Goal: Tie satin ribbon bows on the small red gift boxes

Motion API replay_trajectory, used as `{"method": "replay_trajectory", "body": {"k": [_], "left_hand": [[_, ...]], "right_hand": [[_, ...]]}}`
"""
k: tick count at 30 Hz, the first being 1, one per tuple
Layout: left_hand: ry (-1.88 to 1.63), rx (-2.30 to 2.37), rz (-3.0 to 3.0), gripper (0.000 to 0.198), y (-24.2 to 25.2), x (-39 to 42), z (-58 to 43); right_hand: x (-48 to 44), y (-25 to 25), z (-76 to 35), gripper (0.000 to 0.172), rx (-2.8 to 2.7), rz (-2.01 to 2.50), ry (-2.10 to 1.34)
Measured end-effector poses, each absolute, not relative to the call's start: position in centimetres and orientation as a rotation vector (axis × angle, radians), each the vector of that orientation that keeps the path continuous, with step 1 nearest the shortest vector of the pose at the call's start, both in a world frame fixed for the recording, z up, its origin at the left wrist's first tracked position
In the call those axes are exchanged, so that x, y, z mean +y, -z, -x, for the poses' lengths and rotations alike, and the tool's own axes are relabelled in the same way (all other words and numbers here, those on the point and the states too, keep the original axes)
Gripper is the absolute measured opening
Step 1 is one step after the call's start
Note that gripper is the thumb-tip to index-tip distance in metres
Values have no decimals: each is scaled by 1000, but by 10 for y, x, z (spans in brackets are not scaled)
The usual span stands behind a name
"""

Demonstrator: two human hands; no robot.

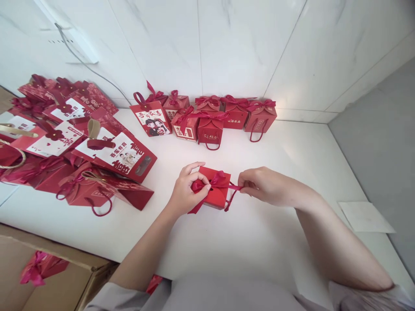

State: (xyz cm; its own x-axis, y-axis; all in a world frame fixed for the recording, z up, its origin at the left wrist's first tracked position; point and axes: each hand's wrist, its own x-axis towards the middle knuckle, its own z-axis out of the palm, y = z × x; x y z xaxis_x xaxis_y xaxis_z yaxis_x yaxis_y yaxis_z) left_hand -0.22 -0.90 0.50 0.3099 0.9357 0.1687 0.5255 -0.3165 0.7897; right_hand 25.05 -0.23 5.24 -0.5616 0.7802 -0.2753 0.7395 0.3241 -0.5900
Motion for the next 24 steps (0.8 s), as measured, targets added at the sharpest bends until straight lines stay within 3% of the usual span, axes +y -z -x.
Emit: {"method": "replay_trajectory", "body": {"k": [6,12,18,24], "left_hand": [[-833,1115,-1738,15,-8,0,25],[-866,1090,-1746,16,-10,6,48],[-719,1096,-1855,16,-10,4,41],[-710,1012,-1770,23,-8,3,38]], "right_hand": [[-2,-57,-271,16,-2624,1611,-1098],[-4,-61,-276,36,-2479,1620,-943],[1,-46,-257,50,-2437,1455,-1089],[1,-48,-250,41,-2330,1360,-1345]]}}
